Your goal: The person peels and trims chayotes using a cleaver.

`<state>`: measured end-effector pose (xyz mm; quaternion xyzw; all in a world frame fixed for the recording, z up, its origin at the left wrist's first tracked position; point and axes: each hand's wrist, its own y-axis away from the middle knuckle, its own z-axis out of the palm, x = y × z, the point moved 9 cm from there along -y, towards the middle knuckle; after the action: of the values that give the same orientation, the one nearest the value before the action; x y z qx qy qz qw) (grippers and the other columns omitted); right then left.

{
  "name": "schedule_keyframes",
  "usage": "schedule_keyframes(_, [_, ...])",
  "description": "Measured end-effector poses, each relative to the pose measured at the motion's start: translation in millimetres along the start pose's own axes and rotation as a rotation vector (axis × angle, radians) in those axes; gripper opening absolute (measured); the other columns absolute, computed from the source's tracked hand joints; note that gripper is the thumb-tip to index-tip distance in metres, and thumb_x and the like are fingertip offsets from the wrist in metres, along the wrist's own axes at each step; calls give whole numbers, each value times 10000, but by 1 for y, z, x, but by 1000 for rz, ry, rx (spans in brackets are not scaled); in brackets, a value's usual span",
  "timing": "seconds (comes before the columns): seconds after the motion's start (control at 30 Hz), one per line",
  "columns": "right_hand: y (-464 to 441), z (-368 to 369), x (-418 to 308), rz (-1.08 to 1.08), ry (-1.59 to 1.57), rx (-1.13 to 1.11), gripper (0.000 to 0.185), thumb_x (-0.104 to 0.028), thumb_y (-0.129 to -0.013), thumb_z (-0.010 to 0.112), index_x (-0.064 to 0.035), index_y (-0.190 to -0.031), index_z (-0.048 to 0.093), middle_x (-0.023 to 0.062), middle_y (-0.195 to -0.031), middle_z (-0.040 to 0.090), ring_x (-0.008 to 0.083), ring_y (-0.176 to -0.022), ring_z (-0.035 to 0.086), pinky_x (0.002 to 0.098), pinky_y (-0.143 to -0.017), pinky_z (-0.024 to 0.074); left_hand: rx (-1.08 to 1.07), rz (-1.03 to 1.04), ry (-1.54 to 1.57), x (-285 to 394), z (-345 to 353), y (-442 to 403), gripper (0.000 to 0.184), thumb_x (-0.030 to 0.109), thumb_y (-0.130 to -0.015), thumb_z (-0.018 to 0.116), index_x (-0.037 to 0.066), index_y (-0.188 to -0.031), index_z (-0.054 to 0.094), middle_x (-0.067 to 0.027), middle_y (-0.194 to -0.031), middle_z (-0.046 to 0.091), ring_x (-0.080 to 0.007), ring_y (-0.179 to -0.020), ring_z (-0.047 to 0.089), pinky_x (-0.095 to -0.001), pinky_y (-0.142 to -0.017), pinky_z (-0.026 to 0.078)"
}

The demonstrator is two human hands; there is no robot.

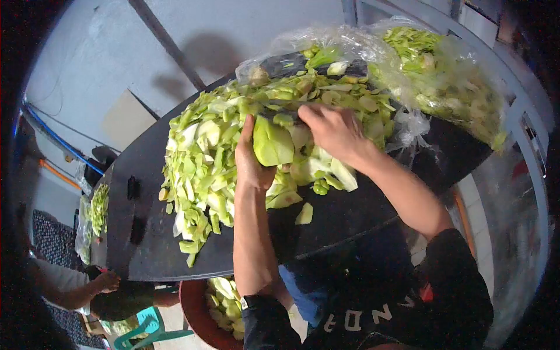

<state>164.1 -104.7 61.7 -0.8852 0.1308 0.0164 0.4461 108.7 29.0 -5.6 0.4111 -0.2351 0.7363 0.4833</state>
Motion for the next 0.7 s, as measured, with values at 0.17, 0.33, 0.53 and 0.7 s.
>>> schedule_keyframes(0.17, [7, -1, 18, 50, 129, -26, 195, -5, -748, 580, -69, -924, 524, 115, -838, 635, 352, -726, 641, 445, -565, 504, -12, -100, 7, -9, 9, 4, 547, 587, -923, 396, 76, -1023, 563, -150, -838, 638, -292, -622, 627, -331, -368, 399])
schedule_keyframes(0.33, [12, -25, -20, -190, -48, 125, 73, -104, -790, 560, -99, -861, 547, 73, -692, 610, 286, -603, 648, 398, -483, 512, 46, -56, 155, -4, 2, 9, 550, 566, -926, 398, 72, -1099, 567, -134, -870, 642, -289, -670, 635, -338, -404, 432])
schedule_keyframes(0.53, [3, 3, 16, 53, 40, -30, 101, -74, -800, 541, -105, -896, 549, 124, -719, 617, 331, -658, 656, 423, -520, 517, -99, -146, -49, -6, 11, 9, 568, 598, -914, 403, 72, -1047, 571, -149, -853, 649, -286, -622, 641, -344, -387, 445])
schedule_keyframes(0.7, [13, -7, 17, -9, -53, 36, 204, 8, -706, 610, -52, -890, 544, 130, -769, 608, 329, -654, 618, 429, -533, 493, -101, -122, -21, -7, 17, 9, 570, 590, -918, 401, 61, -1049, 568, -141, -813, 648, -277, -609, 634, -315, -368, 427])
